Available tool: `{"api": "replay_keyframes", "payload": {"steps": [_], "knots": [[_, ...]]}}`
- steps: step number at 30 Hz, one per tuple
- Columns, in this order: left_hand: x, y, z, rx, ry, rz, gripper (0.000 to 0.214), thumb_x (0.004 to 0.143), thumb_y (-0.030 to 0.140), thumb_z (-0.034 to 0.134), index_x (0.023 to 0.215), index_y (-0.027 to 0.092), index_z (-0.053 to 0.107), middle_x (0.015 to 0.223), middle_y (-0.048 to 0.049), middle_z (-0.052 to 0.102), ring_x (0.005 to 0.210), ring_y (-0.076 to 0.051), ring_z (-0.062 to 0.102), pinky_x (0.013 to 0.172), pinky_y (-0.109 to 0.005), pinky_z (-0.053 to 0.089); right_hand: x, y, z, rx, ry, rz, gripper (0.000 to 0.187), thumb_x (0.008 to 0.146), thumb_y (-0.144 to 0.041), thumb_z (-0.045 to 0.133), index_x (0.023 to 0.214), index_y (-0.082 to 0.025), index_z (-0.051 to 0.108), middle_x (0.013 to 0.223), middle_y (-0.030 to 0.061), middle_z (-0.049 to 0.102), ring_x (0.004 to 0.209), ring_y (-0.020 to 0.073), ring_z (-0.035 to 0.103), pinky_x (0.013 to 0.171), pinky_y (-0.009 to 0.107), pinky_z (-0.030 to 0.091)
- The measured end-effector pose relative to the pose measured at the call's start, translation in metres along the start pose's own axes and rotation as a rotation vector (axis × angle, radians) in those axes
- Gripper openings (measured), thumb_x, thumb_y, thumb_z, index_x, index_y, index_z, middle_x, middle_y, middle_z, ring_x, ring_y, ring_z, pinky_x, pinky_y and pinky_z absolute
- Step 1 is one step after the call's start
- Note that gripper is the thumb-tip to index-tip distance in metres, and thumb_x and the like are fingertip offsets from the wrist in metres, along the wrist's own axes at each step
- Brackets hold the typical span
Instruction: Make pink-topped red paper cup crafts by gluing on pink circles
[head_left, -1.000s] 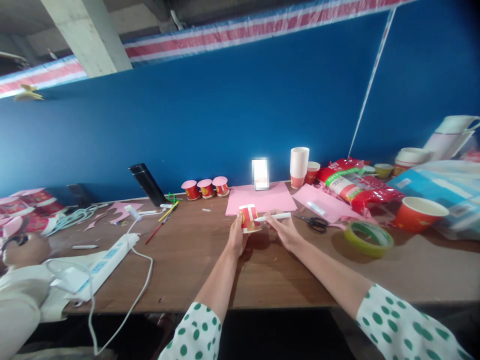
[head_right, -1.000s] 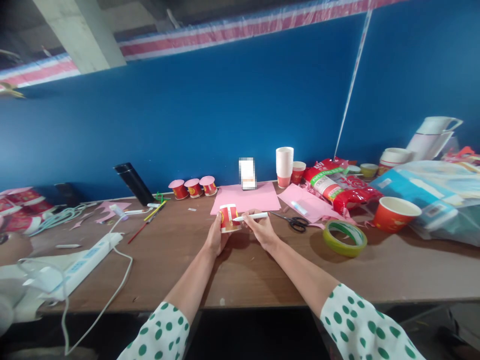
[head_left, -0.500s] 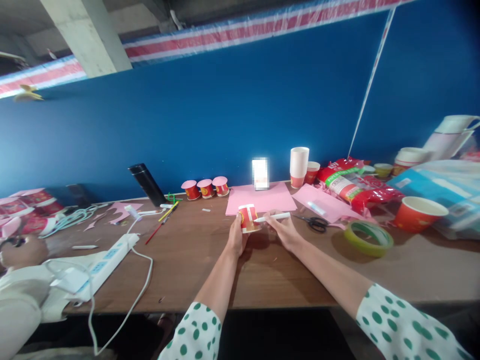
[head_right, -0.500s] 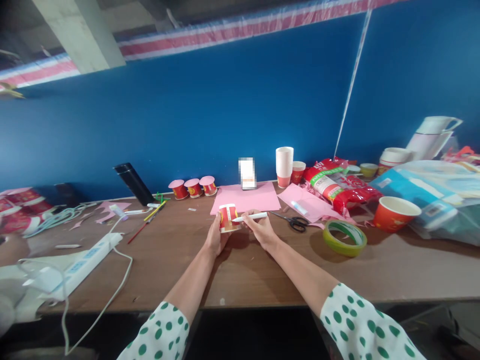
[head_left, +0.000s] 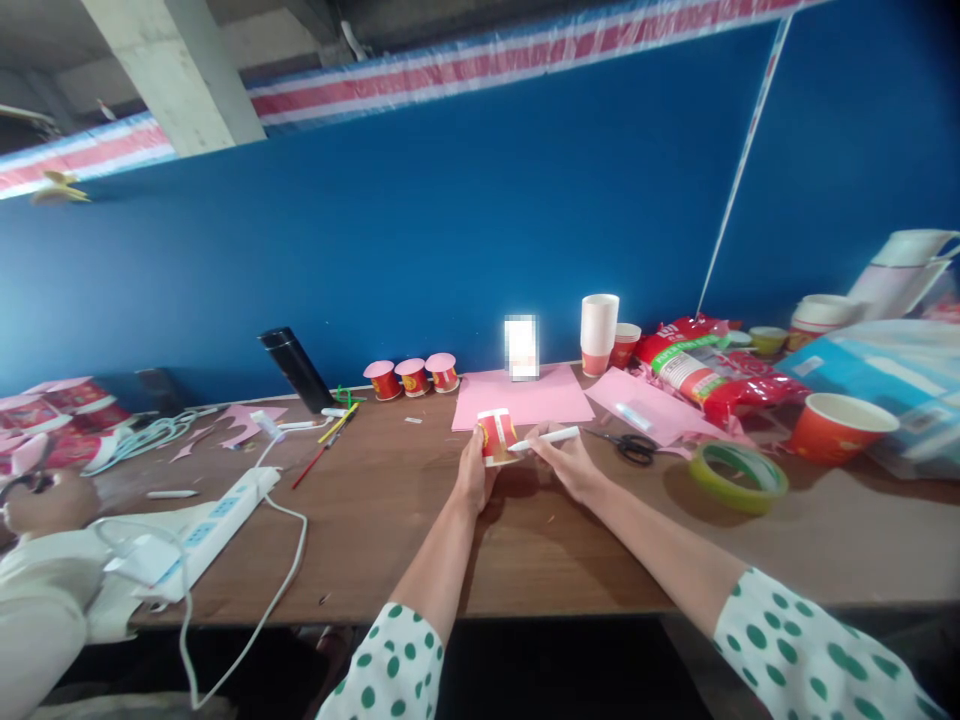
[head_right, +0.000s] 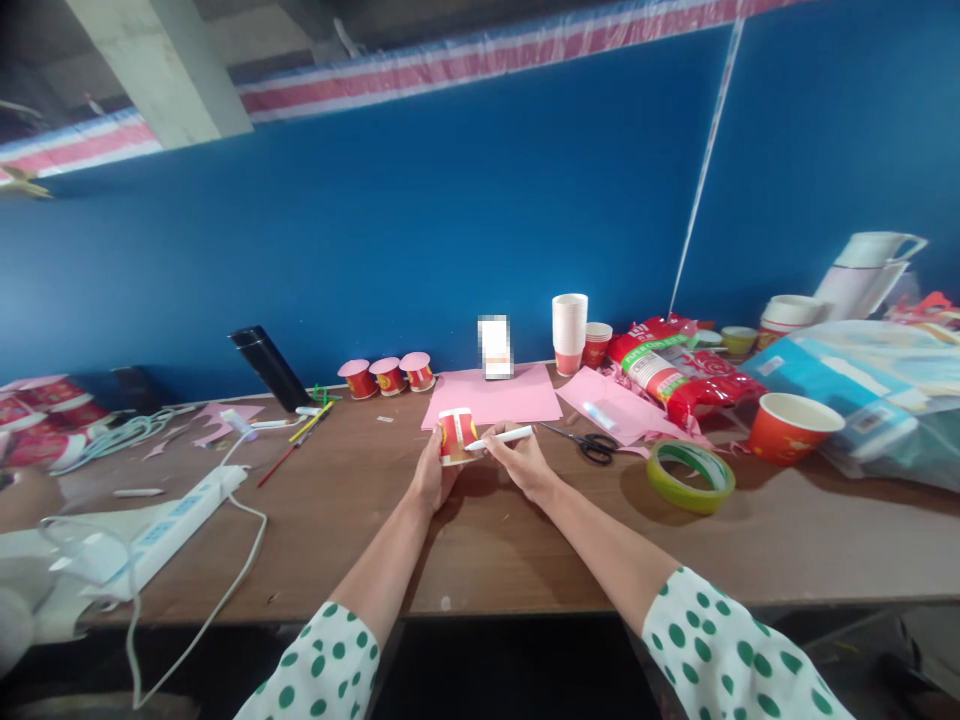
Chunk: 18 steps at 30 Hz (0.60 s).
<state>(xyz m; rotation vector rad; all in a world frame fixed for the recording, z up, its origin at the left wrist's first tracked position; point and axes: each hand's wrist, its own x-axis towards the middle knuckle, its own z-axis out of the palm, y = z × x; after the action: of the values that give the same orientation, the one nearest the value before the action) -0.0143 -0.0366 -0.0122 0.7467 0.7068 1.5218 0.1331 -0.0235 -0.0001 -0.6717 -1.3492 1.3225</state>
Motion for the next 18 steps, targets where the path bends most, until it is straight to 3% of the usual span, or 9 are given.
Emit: {"api": "replay_keyframes", "payload": {"steps": [18], "knots": [[0.0007, -0.0006, -0.001, -0.019, -0.01, -0.004, 0.046, 0.078, 0.052, 0.053, 0.095, 0.01, 0.063, 0.091, -0.011, 0.068, 0.091, -0.025, 0.063, 0.086, -0.04, 0.046, 0.0, -0.0015, 0.0004, 0.059, -0.008, 0.016, 0.027, 0.067, -0.041, 0.07, 0.066, -0.017, 0.058, 0.057, -0.0019, 0.051, 0.051, 0.0082, 0.041, 0.045, 0.021, 0.028]]}}
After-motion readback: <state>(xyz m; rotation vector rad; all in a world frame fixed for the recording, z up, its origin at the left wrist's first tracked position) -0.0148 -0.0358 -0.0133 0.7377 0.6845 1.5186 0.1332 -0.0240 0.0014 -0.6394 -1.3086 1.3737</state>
